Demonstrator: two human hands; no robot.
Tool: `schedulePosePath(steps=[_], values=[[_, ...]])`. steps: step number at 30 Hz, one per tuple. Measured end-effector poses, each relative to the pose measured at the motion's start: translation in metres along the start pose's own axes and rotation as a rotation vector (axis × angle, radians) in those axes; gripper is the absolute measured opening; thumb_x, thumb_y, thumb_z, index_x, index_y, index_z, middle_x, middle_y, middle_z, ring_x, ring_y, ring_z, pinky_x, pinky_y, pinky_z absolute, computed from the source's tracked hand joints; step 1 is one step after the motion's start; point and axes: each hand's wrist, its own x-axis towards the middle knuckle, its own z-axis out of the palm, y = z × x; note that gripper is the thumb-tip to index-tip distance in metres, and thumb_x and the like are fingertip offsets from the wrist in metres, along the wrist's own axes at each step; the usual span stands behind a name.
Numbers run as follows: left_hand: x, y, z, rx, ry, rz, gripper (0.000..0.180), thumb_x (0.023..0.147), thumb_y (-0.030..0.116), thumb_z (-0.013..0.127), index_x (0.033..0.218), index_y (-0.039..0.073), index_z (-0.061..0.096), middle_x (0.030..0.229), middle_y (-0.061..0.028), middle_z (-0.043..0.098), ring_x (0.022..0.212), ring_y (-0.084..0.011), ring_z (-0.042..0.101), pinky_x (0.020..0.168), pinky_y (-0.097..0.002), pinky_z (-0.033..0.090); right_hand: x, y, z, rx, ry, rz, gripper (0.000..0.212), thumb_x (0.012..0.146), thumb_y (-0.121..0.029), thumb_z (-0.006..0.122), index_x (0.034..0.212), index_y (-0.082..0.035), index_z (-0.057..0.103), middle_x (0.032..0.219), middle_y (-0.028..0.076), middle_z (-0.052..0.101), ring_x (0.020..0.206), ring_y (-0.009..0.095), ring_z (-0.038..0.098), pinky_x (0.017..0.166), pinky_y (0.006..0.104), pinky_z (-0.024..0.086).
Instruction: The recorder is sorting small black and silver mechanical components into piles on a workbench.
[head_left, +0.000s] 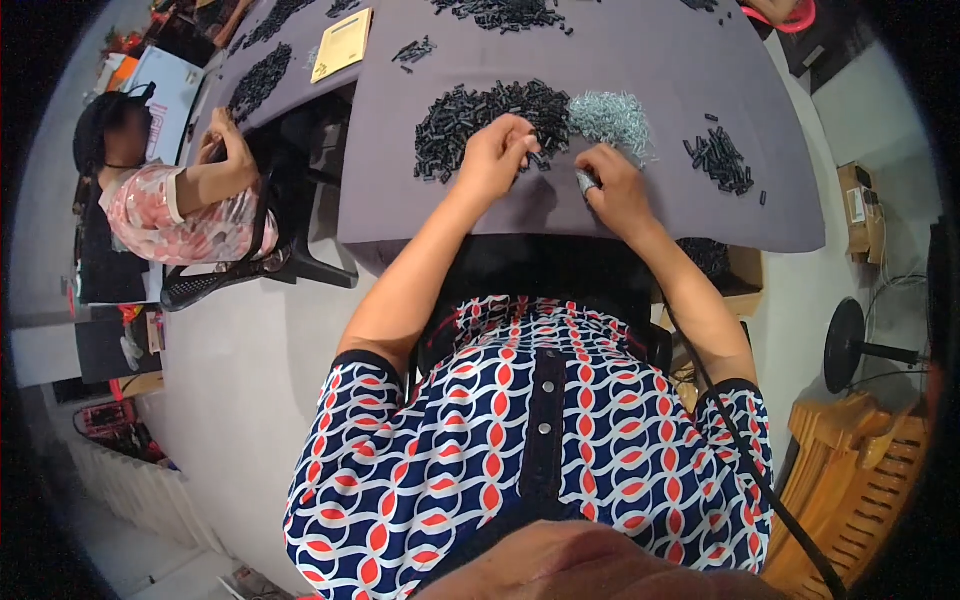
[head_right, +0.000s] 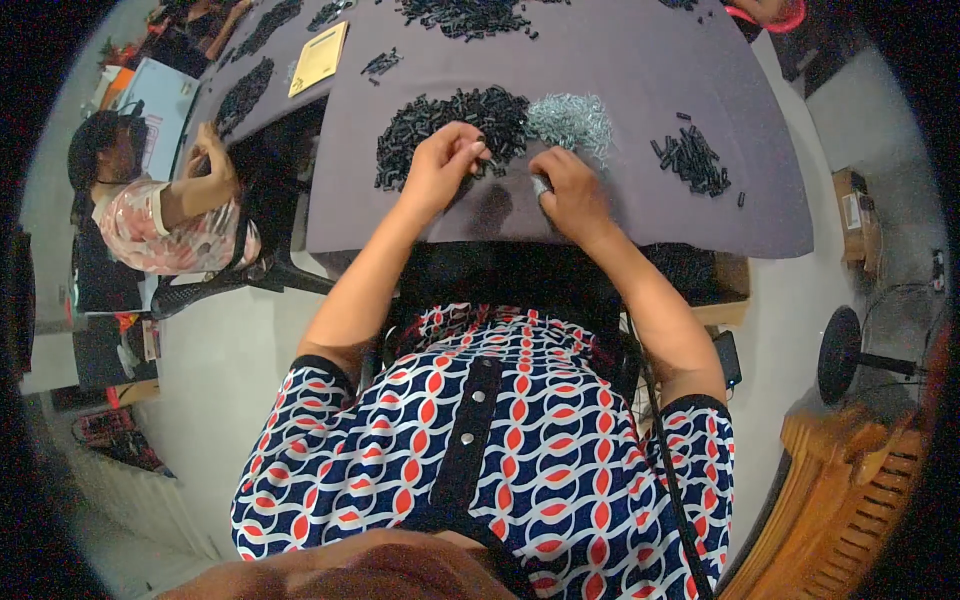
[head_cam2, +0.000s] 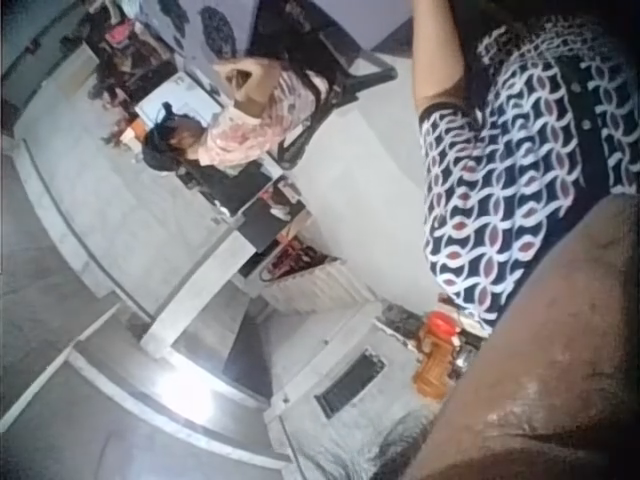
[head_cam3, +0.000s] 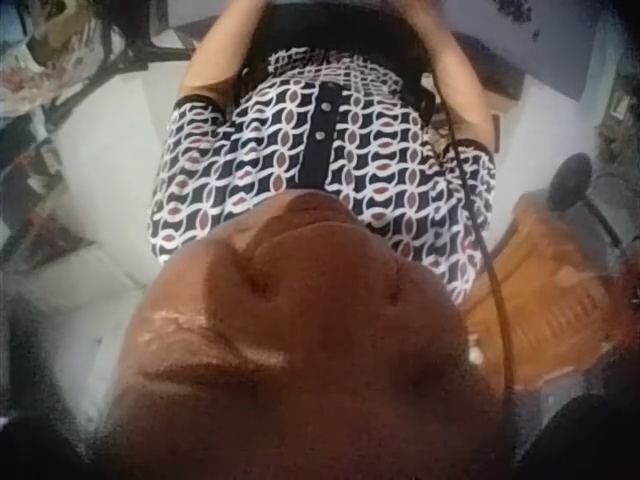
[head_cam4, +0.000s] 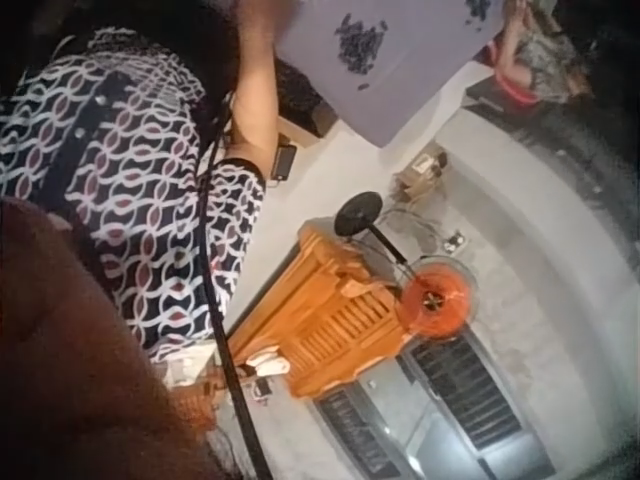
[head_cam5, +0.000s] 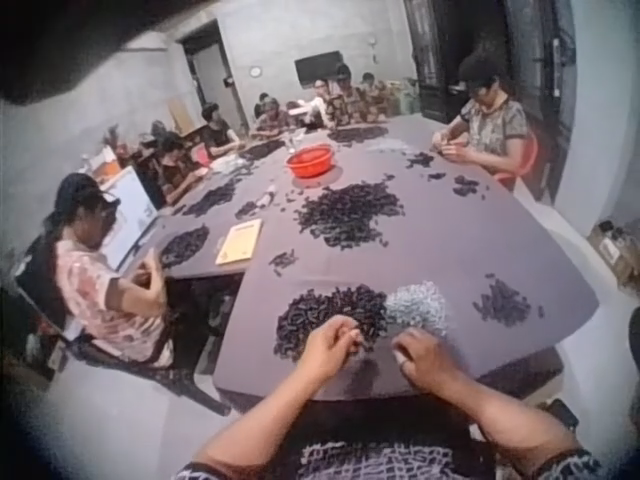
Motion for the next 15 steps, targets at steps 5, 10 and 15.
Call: schedulePosePath(steps=[5, 10, 15], values=[[-0.033, 0.000, 0.004, -0.371, -0.083, -0.116, 0.019, 0.099, 0.009, 0.056, 0.115, 0.000, 0.062, 0.091, -0.0056, 0.070, 0.070, -0.0066, 0.056, 0.065, -0.0205, 0.046, 0.000, 0.004, 0.002, 0.029, 0.009, -0.016, 0.026, 0.070, 0.004, 0.057, 0.096, -0.002, 0.058, 0.094, 0.016, 0.059, 0.091, 0.038, 0.059, 0.080, 0.0432, 0.049], [-0.053, 0.006, 0.006, -0.586, -0.100, -0.239, 0.017, 0.098, 0.012, 0.059, 0.112, 0.004, 0.064, 0.096, -0.0058, 0.071, 0.078, -0.0078, 0.063, 0.071, -0.0208, 0.051, -0.001, 0.009, 0.001, 0.082, 0.016, 0.011, 0.025, 0.077, 0.007, 0.060, 0.101, -0.002, 0.060, 0.094, 0.012, 0.060, 0.084, 0.026, 0.064, 0.075, 0.0340, 0.050], [-0.061, -0.004, 0.008, -0.577, -0.058, -0.238, 0.015, 0.098, 0.013, 0.061, 0.111, 0.006, 0.065, 0.093, -0.0007, 0.069, 0.076, -0.0066, 0.062, 0.070, -0.0206, 0.051, 0.001, -0.011, -0.006, 0.300, -0.015, 0.191, 0.028, 0.079, 0.010, 0.061, 0.104, -0.001, 0.063, 0.097, 0.006, 0.064, 0.088, 0.015, 0.065, 0.080, 0.0285, 0.052]])
